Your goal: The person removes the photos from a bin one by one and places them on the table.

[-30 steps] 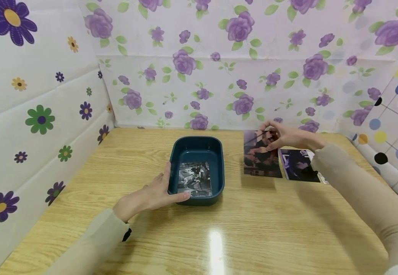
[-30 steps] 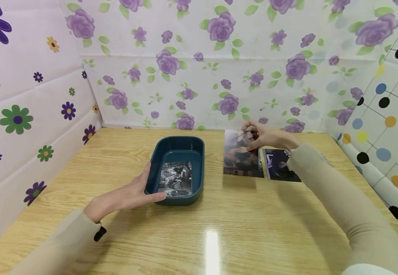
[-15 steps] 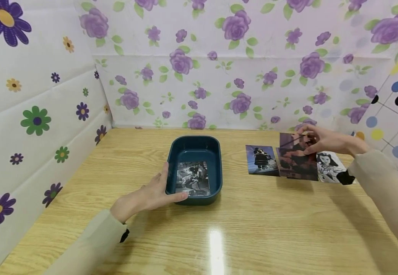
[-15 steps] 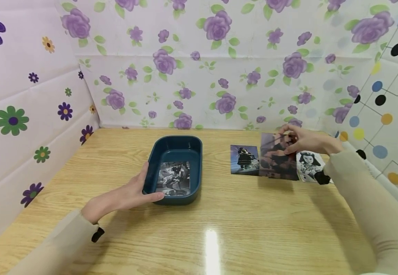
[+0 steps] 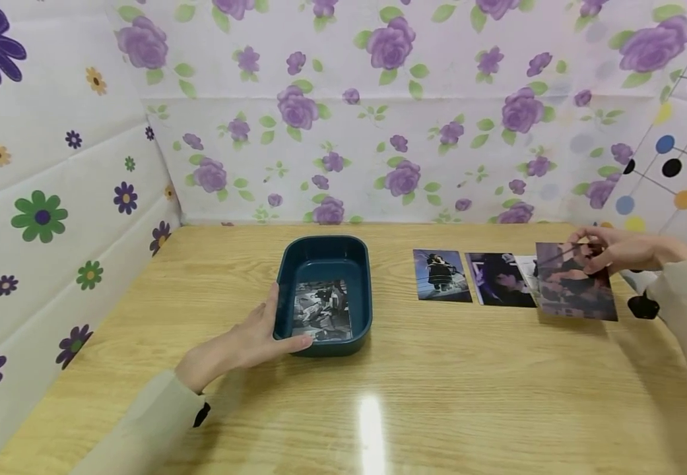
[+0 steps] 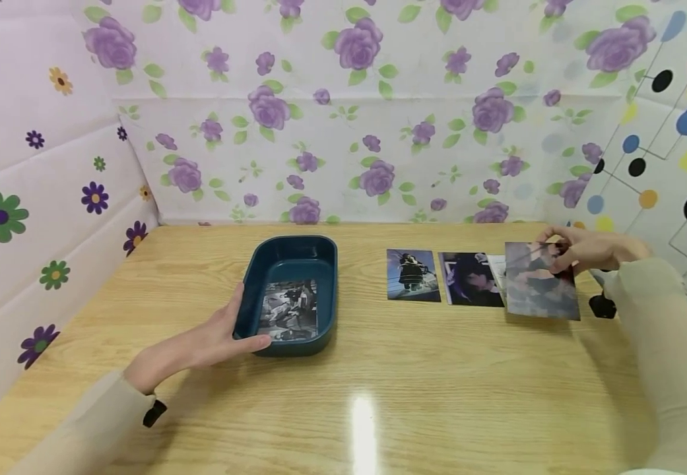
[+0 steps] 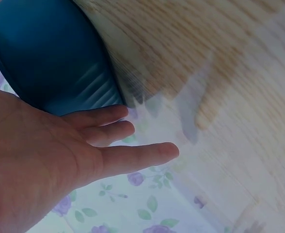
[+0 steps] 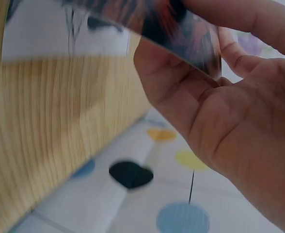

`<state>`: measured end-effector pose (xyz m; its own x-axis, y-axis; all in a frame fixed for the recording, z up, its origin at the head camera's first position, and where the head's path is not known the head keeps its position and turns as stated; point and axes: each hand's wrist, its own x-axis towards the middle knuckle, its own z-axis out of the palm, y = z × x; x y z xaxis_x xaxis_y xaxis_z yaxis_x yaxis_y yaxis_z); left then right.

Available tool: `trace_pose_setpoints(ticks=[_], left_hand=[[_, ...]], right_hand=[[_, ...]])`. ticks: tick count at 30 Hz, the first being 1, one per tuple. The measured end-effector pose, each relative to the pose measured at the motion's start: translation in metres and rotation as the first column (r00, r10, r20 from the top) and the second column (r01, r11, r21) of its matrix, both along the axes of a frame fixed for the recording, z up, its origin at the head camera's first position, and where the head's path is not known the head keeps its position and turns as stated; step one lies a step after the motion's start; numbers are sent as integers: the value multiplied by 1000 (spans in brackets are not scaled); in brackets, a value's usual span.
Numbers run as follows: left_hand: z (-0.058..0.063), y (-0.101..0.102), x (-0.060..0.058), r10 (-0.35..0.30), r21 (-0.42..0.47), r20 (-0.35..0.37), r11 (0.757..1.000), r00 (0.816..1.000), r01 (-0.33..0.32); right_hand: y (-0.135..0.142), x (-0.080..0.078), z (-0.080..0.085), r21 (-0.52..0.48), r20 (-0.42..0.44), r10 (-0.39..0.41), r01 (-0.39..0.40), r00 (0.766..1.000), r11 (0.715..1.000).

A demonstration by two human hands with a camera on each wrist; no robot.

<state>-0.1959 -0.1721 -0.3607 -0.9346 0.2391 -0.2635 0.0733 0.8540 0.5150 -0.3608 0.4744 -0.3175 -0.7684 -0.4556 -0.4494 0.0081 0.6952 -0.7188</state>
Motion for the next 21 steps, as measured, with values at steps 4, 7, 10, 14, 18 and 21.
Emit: trace_pose_setpoints(ticks=[4, 7, 10, 14, 18, 21], left_hand=[[1, 5, 0, -6, -7, -5, 1000, 1000, 6], [1, 5, 2, -2, -5, 2, 1000, 1000, 2], [0, 3, 5, -4, 7, 2, 1000, 1000, 4], [0, 6, 4, -15, 20, 5, 1000, 1000, 15], [1, 9, 2, -12, 8, 18, 1000, 1000, 12], [2, 10, 1, -5, -5, 22, 1000, 1000, 5]], right_hand=[[23, 6, 3, 45, 2, -71, 71, 997, 997], [33, 6, 1, 45, 27, -116, 115, 993, 992], [40, 4, -2, 80, 44, -145, 141, 988, 987], [51, 3, -5, 127, 30, -125, 120, 992, 985], [58, 1, -7, 120, -28, -80, 83, 996, 989], [59, -2, -9, 121, -121, -25, 40, 992, 992]])
